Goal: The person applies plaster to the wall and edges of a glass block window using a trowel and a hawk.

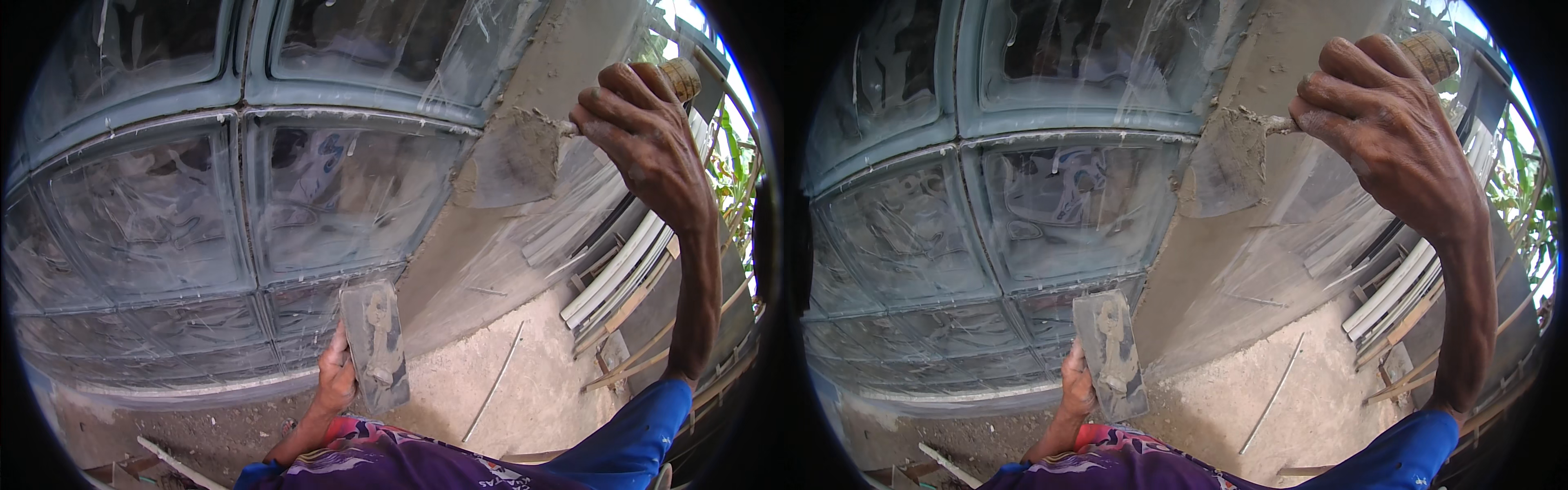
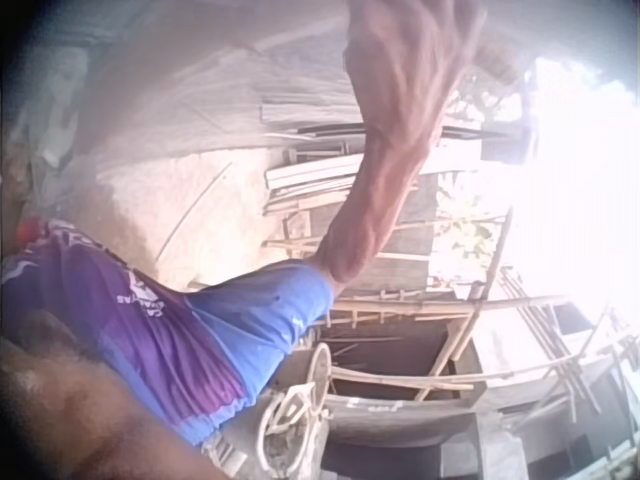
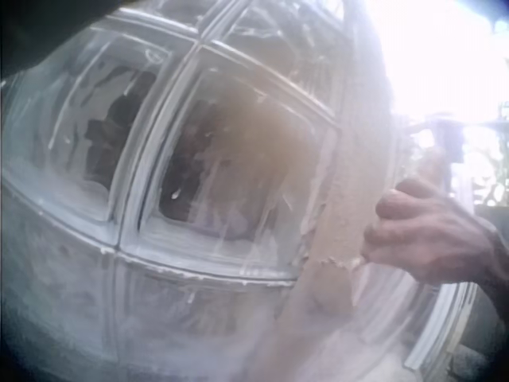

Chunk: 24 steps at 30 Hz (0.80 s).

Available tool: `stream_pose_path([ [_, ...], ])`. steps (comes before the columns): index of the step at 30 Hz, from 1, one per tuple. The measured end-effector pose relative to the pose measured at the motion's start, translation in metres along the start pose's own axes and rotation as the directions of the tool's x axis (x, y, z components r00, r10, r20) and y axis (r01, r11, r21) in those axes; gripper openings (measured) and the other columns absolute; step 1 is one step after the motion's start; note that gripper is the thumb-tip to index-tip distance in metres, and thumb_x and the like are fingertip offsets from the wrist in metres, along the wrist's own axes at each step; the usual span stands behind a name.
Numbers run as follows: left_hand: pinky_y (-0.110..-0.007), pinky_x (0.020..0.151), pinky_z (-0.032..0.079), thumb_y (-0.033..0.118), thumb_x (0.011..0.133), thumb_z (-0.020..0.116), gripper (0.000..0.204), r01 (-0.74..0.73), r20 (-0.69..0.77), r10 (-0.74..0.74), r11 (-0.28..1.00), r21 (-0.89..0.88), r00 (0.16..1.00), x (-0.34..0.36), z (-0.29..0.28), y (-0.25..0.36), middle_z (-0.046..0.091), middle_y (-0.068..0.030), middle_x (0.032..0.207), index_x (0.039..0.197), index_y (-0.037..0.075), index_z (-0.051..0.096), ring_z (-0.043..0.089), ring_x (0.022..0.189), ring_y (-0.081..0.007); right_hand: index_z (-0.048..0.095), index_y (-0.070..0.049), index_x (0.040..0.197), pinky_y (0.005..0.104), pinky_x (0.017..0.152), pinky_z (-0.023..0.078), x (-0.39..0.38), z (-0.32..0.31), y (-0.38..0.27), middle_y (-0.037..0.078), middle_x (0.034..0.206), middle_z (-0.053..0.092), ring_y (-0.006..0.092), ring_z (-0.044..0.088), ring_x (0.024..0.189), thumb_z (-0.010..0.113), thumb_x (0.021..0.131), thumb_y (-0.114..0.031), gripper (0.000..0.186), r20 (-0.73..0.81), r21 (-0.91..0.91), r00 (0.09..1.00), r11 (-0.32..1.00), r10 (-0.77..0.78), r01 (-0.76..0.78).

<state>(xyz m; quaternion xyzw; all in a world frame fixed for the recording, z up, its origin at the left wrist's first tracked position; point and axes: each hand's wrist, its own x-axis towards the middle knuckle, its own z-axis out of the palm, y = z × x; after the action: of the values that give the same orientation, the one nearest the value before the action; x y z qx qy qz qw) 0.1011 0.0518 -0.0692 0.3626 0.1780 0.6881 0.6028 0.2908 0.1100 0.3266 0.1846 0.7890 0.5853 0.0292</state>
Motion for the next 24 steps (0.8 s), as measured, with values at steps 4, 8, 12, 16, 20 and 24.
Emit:
stream_pose_path([
  [4, -0.031, 0.090, 0.044, 0.022, 0.088, 0.056, 0.063, 0.000, -0.007, 0.000, 1.000, 0.017, 1.000, -0.001, -0.002, -0.002, 0.049, -0.0111, 0.125, 0.137, -0.003, 0.026, 0.054, 0.107, -0.0176, 0.069, -0.010, 0.088, 0.0360, 0.096, 0.044, 0.000, -0.001, 0.010, 0.002, 0.097, 0.065, 0.0198, 0.056, 0.101, 0.072, 0.065, -0.013, 0.024, -0.072, -0.072, 0.997, 0.997, -0.032, 0.027],
  [8, -0.031, 0.090, 0.044, 0.023, 0.088, 0.056, 0.063, 0.000, -0.005, 0.000, 1.000, 0.007, 1.000, -0.002, -0.005, -0.006, 0.049, -0.0110, 0.125, 0.137, -0.003, 0.026, 0.054, 0.107, -0.0178, 0.068, -0.013, 0.090, 0.0291, 0.096, 0.044, -0.004, -0.002, 0.024, 0.000, 0.097, 0.064, 0.0146, 0.053, 0.106, 0.069, 0.067, -0.011, 0.023, -0.032, -0.065, 0.999, 0.998, -0.016, 0.014],
  [12, -0.030, 0.093, 0.042, 0.017, 0.089, 0.052, 0.061, 0.003, 0.022, -0.003, 1.000, 0.012, 1.000, -0.002, -0.004, -0.003, 0.048, -0.0122, 0.127, 0.138, -0.003, 0.023, 0.051, 0.110, -0.0183, 0.067, -0.009, 0.094, 0.0413, 0.095, 0.045, -0.014, -0.008, 0.045, 0.006, 0.102, 0.064, 0.0243, 0.056, 0.106, 0.071, 0.069, -0.012, 0.026, -0.010, -0.140, 1.000, 0.990, -0.014, 0.013],
  [16, -0.029, 0.097, 0.036, 0.008, 0.092, 0.044, 0.058, -0.003, 0.073, 0.001, 1.000, 0.019, 0.997, -0.001, -0.004, 0.001, 0.044, -0.0146, 0.132, 0.141, -0.004, 0.017, 0.046, 0.117, -0.0195, 0.065, -0.009, 0.099, 0.0434, 0.093, 0.046, -0.021, -0.016, 0.061, 0.009, 0.104, 0.063, 0.0267, 0.056, 0.107, 0.070, 0.071, -0.009, 0.029, 0.018, -0.179, 1.000, 0.984, -0.003, 0.007],
  [20, -0.029, 0.097, 0.037, 0.008, 0.092, 0.043, 0.057, -0.013, 0.073, 0.010, 0.999, 0.043, 0.997, -0.001, -0.007, -0.003, 0.044, -0.0146, 0.132, 0.141, -0.005, 0.017, 0.047, 0.116, -0.0196, 0.065, -0.009, 0.096, 0.0435, 0.090, 0.047, -0.014, -0.018, 0.038, 0.007, 0.100, 0.063, 0.0258, 0.057, 0.101, 0.072, 0.067, -0.010, 0.030, -0.058, -0.048, 0.997, 0.998, -0.045, 0.042],
  [24, -0.029, 0.097, 0.037, 0.008, 0.092, 0.043, 0.056, -0.004, 0.062, 0.002, 1.000, 0.030, 0.998, 0.000, -0.005, -0.001, 0.045, -0.0147, 0.131, 0.141, -0.005, 0.017, 0.048, 0.115, -0.0195, 0.067, -0.011, 0.087, 0.0374, 0.092, 0.046, -0.001, -0.003, -0.002, 0.002, 0.091, 0.063, 0.0205, 0.056, 0.097, 0.074, 0.063, -0.014, 0.025, -0.058, 0.049, 0.998, 0.998, -0.026, 0.028],
])
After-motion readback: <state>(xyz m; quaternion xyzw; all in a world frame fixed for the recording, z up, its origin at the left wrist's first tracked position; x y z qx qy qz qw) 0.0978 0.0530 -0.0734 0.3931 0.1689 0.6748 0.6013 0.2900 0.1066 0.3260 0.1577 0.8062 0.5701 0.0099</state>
